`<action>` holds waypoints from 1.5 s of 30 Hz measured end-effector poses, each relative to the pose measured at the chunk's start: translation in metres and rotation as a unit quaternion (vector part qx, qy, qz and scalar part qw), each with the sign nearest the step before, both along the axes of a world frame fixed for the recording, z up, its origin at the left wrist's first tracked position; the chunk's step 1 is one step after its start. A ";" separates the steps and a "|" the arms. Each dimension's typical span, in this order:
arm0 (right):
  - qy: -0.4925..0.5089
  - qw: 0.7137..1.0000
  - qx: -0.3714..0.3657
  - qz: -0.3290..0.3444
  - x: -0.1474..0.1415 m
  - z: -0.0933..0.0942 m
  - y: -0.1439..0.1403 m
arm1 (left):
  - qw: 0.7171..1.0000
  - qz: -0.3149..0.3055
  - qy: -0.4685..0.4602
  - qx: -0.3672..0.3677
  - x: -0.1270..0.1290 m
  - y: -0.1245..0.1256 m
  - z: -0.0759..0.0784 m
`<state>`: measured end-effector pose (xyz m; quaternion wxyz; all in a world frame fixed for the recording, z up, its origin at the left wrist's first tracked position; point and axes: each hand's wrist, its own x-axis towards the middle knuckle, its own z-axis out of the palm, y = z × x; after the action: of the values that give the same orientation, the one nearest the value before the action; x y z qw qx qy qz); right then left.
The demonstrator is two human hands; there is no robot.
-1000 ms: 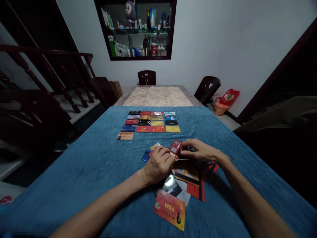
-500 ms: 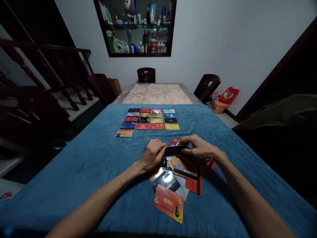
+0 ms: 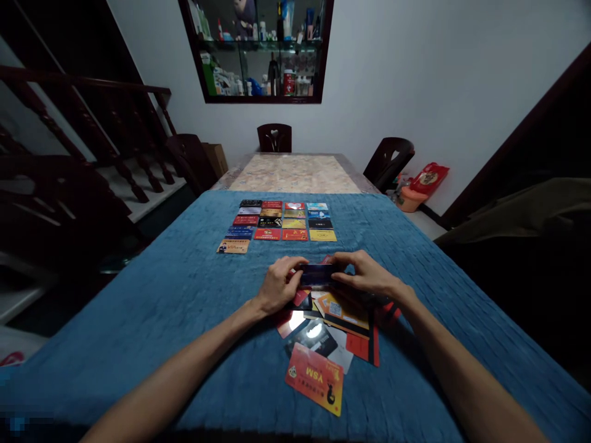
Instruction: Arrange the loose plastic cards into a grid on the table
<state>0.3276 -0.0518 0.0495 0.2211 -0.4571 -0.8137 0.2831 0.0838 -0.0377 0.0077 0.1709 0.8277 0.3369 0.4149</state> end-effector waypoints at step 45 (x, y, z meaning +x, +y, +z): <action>-0.139 0.929 0.339 -0.051 -0.042 -0.040 -0.005 | 0.995 0.014 0.097 0.031 -0.045 0.024 0.004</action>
<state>0.2857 -0.0571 0.0095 0.2617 -0.4310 -0.8591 -0.0878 0.0388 -0.0134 0.0114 0.1059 0.8642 0.3502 0.3455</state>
